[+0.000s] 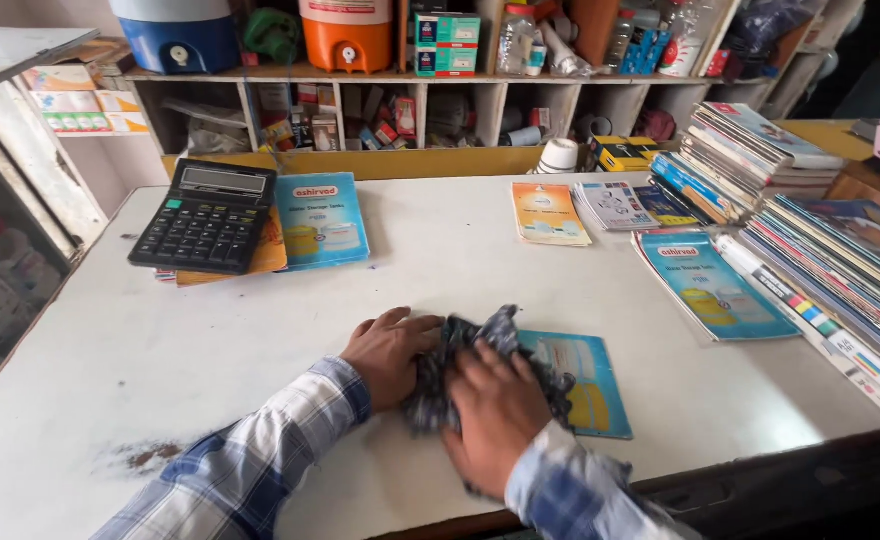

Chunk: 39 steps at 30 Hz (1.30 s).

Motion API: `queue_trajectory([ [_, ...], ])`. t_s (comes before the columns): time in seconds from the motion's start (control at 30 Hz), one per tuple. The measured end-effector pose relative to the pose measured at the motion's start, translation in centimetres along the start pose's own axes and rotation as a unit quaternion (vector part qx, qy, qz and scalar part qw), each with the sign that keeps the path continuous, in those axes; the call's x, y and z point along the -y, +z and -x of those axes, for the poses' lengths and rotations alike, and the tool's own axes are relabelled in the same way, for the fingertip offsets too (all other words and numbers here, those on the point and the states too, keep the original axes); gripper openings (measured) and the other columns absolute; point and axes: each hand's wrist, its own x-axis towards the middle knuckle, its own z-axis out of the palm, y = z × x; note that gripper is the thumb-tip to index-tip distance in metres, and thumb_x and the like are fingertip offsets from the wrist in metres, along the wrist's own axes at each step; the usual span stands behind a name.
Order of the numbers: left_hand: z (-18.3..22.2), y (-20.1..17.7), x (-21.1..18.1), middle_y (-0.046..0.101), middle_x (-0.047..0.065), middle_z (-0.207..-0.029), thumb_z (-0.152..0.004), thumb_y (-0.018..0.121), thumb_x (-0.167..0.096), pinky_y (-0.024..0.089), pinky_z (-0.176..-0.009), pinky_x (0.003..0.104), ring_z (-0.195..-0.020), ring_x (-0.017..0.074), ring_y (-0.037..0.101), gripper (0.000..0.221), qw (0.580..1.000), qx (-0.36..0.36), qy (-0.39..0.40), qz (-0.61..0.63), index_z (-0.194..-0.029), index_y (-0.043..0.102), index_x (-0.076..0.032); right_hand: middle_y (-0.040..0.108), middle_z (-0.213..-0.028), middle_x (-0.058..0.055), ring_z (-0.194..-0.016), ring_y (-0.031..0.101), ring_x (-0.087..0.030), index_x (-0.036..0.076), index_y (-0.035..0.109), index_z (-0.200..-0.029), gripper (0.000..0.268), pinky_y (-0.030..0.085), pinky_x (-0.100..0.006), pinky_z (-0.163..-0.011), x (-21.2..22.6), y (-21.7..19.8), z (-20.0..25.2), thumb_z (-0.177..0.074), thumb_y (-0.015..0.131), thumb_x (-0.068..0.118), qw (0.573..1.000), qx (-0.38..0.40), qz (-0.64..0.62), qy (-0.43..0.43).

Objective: Cleaning various pamphlets and product booklets with a cloth on a store counter.

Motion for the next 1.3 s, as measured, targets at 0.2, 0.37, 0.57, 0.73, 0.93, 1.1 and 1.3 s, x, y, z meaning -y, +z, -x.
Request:
queue_trajectory([
  [0.2, 0.4, -1.1, -0.7, 0.039, -0.005, -0.161, -0.094, 0.05, -0.023, 0.021, -0.122, 0.057, -0.152, 0.0347, 0.026, 0.047, 1.0, 0.014, -0.022, 0.016, -0.14, 0.061, -0.029, 0.064, -0.146, -0.017, -0.142, 0.052, -0.036, 0.004, 0.071, -0.128, 0.059, 0.038, -0.054, -0.112, -9.4, 3.8, 6.2, -0.071, 0.078, 0.019, 0.955, 0.059, -0.162, -0.241],
  [0.37, 1.1, -1.7, -1.4, 0.029, -0.003, -0.165, -0.09, 0.065, -0.052, 0.018, -0.123, 0.057, -0.154, 0.0353, 0.018, 0.066, 0.996, 0.088, -0.02, -0.016, -0.148, 0.047, -0.029, 0.078, -0.134, -0.011, -0.125, 0.07, -0.025, 0.004, 0.071, -0.127, 0.051, 0.054, -0.042, -0.113, -8.2, 0.2, 4.4, -0.076, 0.066, 0.008, 0.944, -0.091, -0.314, 0.05],
  [0.57, 0.0, -0.5, -0.7, 0.043, 0.008, -0.157, -0.082, 0.071, -0.047, 0.023, -0.125, 0.049, -0.154, 0.0292, 0.027, 0.089, 1.0, 0.015, -0.011, 0.012, -0.155, 0.029, -0.02, 0.053, -0.148, -0.019, -0.142, 0.04, -0.039, 0.002, 0.064, -0.131, 0.059, 0.027, -0.051, -0.115, -9.0, 0.5, 1.9, -0.075, 0.073, 0.015, 0.997, -0.035, -0.048, -0.052],
  [0.73, 0.9, -2.8, -2.2, 0.034, 0.007, -0.16, -0.083, 0.074, -0.055, 0.018, -0.125, 0.048, -0.154, 0.0275, 0.02, 0.097, 0.996, 0.062, -0.064, 0.009, -0.16, 0.024, -0.022, 0.049, -0.147, -0.022, -0.138, 0.039, -0.039, -0.001, 0.059, -0.133, 0.058, 0.031, -0.046, -0.114, -17.9, 2.9, 2.8, -0.081, 0.074, 0.02, 0.99, -0.091, 0.04, 0.103],
  [0.93, -0.1, -0.9, -0.7, 0.036, 0.002, -0.162, -0.077, 0.069, -0.036, 0.026, -0.125, 0.047, -0.154, 0.025, 0.028, 0.089, 0.998, 0.033, -0.045, -0.016, -0.156, 0.03, -0.021, 0.055, -0.144, -0.017, -0.14, 0.042, -0.039, 0.004, 0.064, -0.129, 0.057, 0.031, -0.048, -0.114, -6.3, 1.2, -0.7, -0.074, 0.074, 0.013, 0.998, -0.038, -0.018, -0.052],
  [1.1, 0.1, -2.1, -1.3, 0.019, 0.012, -0.165, -0.087, 0.075, -0.05, 0.018, -0.122, 0.052, -0.152, 0.0349, 0.016, 0.086, 0.996, 0.074, -0.046, -0.019, -0.16, 0.033, -0.035, 0.055, -0.148, -0.011, -0.14, 0.044, -0.031, 0.007, 0.064, -0.13, 0.055, 0.033, -0.043, -0.117, -20.6, 3.1, 2.2, -0.076, 0.074, 0.017, 0.99, -0.112, 0.014, 0.082],
  [1.3, -0.7, -3.5, -1.9, 0.053, 0.012, -0.135, -0.078, 0.083, -0.029, 0.047, -0.104, 0.045, -0.122, 0.0329, 0.054, 0.07, 0.993, -0.039, -0.052, 0.099, -0.141, 0.055, -0.023, 0.064, -0.138, -0.014, -0.125, 0.06, -0.033, 0.012, 0.064, -0.131, 0.048, 0.046, -0.041, -0.107, -24.9, 1.5, 5.9, -0.084, 0.065, 0.022, 0.952, -0.178, 0.01, 0.251],
])
